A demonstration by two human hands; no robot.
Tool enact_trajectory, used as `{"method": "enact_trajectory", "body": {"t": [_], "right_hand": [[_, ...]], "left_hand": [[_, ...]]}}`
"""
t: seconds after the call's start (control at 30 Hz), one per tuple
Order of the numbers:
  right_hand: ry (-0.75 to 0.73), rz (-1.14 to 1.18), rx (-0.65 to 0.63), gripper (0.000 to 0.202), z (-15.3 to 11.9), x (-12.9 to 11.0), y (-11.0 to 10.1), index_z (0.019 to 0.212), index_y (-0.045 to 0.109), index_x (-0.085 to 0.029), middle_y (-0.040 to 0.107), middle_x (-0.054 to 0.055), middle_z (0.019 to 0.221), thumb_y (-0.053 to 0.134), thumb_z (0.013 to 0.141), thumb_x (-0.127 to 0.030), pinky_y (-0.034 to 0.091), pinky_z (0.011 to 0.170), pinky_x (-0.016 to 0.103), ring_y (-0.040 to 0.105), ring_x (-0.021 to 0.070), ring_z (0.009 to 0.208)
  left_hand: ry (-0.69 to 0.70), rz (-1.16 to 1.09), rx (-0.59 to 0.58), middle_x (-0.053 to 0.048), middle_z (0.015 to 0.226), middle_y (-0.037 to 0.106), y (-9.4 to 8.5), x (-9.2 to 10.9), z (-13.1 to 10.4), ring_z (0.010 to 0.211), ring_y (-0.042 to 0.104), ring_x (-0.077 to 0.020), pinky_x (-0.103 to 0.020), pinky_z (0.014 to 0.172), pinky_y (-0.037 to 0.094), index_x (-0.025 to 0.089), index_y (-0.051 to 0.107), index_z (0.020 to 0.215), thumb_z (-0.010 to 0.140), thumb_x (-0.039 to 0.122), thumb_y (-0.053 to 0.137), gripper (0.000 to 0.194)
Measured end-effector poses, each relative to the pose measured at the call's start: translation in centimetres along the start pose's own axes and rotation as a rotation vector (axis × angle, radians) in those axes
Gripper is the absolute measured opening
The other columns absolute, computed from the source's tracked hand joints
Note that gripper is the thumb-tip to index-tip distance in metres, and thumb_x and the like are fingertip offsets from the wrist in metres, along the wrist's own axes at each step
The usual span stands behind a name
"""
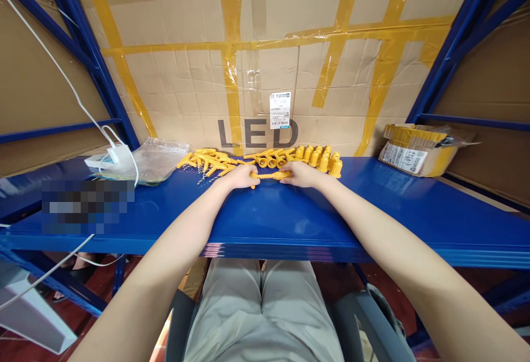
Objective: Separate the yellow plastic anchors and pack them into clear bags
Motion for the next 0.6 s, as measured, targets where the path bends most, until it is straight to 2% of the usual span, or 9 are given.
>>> {"method": "enact_trajectory", "body": {"t": [0.23,0.6], "right_hand": [[0.006,0.081,-0.015,0.025,-0.3,-0.41,-0.24,0.099,0.068,-0.014,0.07,0.007,0.091,0.06,0.081,-0.029,0.046,0.071,0.027,0.064,0.0201,0.083],[-0.061,0.016,-0.01,0.025,-0.17,-0.53,-0.26,0.101,0.068,-0.014,0.067,0.01,0.103,0.062,0.08,-0.026,0.046,0.081,0.03,0.062,0.023,0.093]], "left_hand": [[-0.028,-0.011,-0.007,0.001,0.069,0.067,-0.06,-0.08,-0.08,0.067,0.061,-0.0175,-0.023,0.055,0.04,0.019,0.06,0.08,0.066,0.029,0.057,0.017],[-0.016,-0.055,-0.027,0.001,0.065,0.067,-0.01,0.06,-0.17,0.066,0.061,-0.0169,-0.022,0.054,0.041,0.02,0.06,0.078,0.065,0.026,0.057,0.015]]}}
Point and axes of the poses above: each hand's wrist, its own z-axis towards the middle knuckle, its own y-axis out of the palm, x = y × z, the point moved 5 cm from there along z, towards the middle knuckle
